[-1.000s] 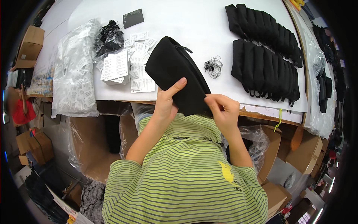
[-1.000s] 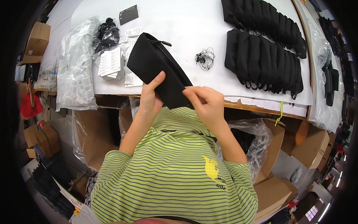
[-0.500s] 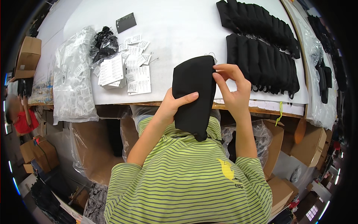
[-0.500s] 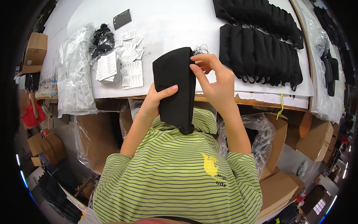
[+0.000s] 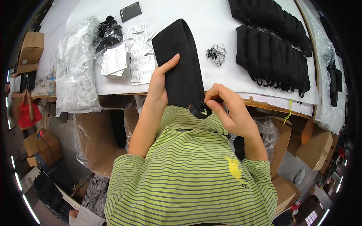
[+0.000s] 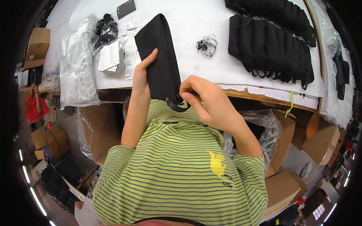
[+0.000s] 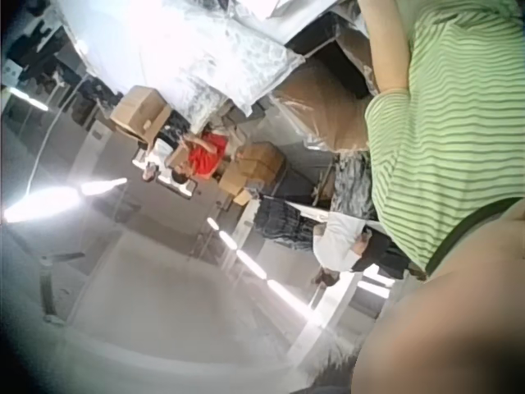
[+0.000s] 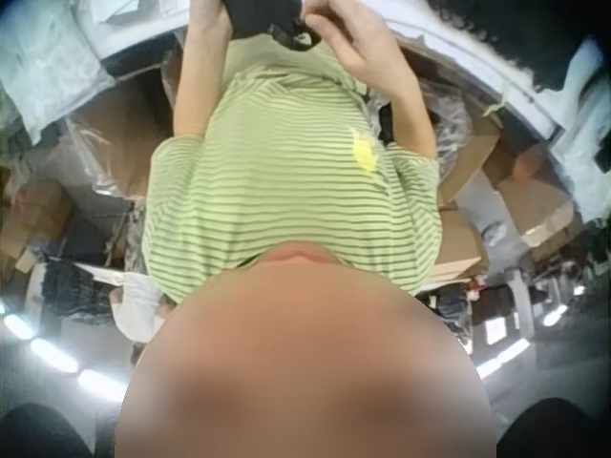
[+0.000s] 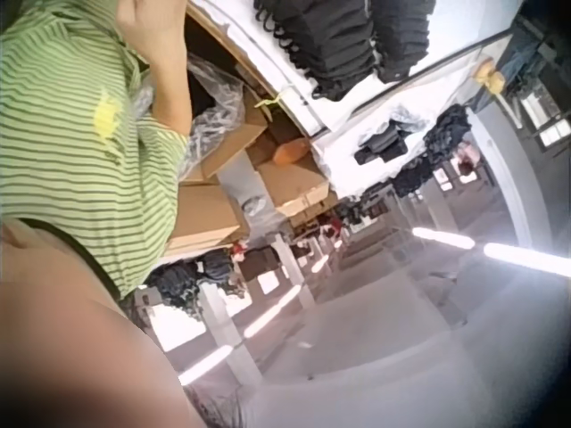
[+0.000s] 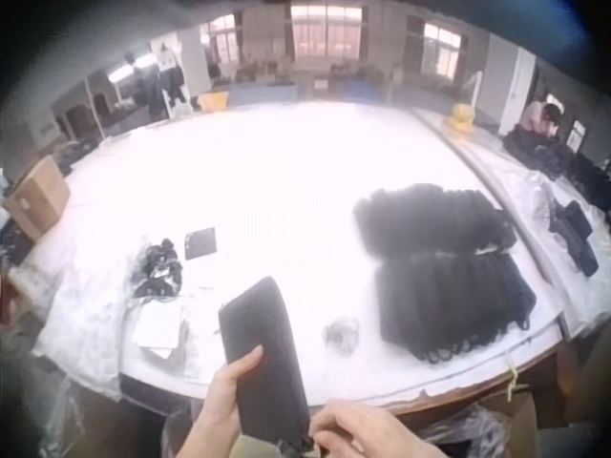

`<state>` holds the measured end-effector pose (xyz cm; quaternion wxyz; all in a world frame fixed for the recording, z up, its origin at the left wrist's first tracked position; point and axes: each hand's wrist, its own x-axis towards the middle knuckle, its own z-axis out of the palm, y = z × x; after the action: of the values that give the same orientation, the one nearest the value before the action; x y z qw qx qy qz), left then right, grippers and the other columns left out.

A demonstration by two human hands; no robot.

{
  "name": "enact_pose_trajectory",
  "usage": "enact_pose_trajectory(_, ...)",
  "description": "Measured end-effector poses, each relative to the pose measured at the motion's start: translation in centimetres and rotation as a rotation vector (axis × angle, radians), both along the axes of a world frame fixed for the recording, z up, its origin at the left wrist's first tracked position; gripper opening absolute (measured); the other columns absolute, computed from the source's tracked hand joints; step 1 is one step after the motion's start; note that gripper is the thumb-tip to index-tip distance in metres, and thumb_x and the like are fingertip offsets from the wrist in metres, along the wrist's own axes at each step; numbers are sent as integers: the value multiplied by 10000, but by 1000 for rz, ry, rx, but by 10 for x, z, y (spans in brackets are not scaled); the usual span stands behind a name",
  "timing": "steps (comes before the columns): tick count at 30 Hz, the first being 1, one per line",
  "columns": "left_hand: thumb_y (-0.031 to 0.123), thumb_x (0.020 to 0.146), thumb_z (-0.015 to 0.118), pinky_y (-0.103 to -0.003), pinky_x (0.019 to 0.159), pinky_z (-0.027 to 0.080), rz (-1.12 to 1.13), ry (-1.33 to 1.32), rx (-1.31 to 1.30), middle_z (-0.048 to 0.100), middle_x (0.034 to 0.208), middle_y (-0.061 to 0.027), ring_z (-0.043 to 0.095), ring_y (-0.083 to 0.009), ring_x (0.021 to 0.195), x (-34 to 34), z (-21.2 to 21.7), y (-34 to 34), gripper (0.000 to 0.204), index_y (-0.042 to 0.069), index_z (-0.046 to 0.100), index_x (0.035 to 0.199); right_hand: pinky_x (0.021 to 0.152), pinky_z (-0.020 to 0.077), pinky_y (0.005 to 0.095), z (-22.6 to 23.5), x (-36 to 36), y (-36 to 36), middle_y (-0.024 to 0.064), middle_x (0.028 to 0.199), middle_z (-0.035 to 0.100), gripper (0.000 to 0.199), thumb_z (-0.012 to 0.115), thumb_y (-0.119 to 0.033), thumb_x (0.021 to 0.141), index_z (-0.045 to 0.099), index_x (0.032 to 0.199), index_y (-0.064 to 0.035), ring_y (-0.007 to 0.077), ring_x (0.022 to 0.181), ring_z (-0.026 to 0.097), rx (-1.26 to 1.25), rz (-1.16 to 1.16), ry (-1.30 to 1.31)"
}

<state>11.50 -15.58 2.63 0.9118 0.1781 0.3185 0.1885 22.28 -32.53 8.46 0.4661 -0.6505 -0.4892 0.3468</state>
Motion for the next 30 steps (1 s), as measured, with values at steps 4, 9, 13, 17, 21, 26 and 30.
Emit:
enact_pose_trajectory(4, 128, 851, 635, -274, 647, 564, -9, -24, -19, 680, 894, -99, 674, -177, 735, 0, 0, -2, 190, -3, 633, 989, 588, 408, 290, 1, 0, 5, 80, 771, 529, 102, 608, -42, 832, 514, 856, -9, 214, 615, 497, 12, -7, -10)
enact_pose_trajectory(9, 137, 852, 638, -283, 649, 568, 17, -42, -30, 680, 891, -102, 675, -179, 739, -2, -2, -4, 194, -5, 632, 984, 554, 385, 291, -3, 2, 7, 76, 746, 503, 98, 611, -39, 827, 520, 831, -2, 198, 602, 480, 4, 1, -68)
enact_pose_trajectory(13, 135, 851, 641, -291, 649, 572, 24, -27, -26, 677, 895, -102, 675, -181, 748, -2, -1, -1, 197, 7, 627, 999, 537, 370, 301, -3, 1, 6, 70, 718, 493, 103, 627, -43, 814, 531, 806, -7, 197, 591, 469, 34, 34, -84)
enact_pose_trajectory(17, 131, 848, 645, -290, 648, 572, 60, 9, 52, 673, 905, -98, 674, -181, 748, 0, -2, -3, 213, 16, 616, 1025, 532, 377, 309, -6, 1, 9, 65, 688, 491, 102, 650, -44, 785, 553, 810, -25, 209, 582, 479, 125, 23, -223)
enact_pose_trajectory(21, 122, 848, 643, -289, 652, 569, 45, 13, 86, 665, 916, -86, 669, -177, 755, -2, -4, -2, 239, 16, 596, 1057, 597, 407, 323, -8, 3, 10, 70, 756, 517, 103, 660, -37, 765, 568, 812, -33, 223, 656, 502, 76, 23, -251)
enact_pose_trajectory(26, 134, 865, 631, -313, 724, 558, 165, 61, 242, 640, 998, -100, 652, -188, 857, 1, -1, -6, 294, 15, 560, 1124, 897, 417, 380, -4, -7, 19, 126, 1252, 512, 442, 701, -199, 738, 565, 1130, -47, 291, 1127, 502, 103, -125, -939)
enact_pose_trajectory(30, 193, 914, 584, -340, 881, 494, 294, 19, 208, 608, 1092, -90, 601, -202, 1000, 7, 5, 2, 308, 18, 539, 1164, 1002, 373, 423, -24, -34, -18, 180, 1314, 468, 664, 697, -309, 728, 474, 1288, -31, 298, 1201, 472, 102, 824, -315)
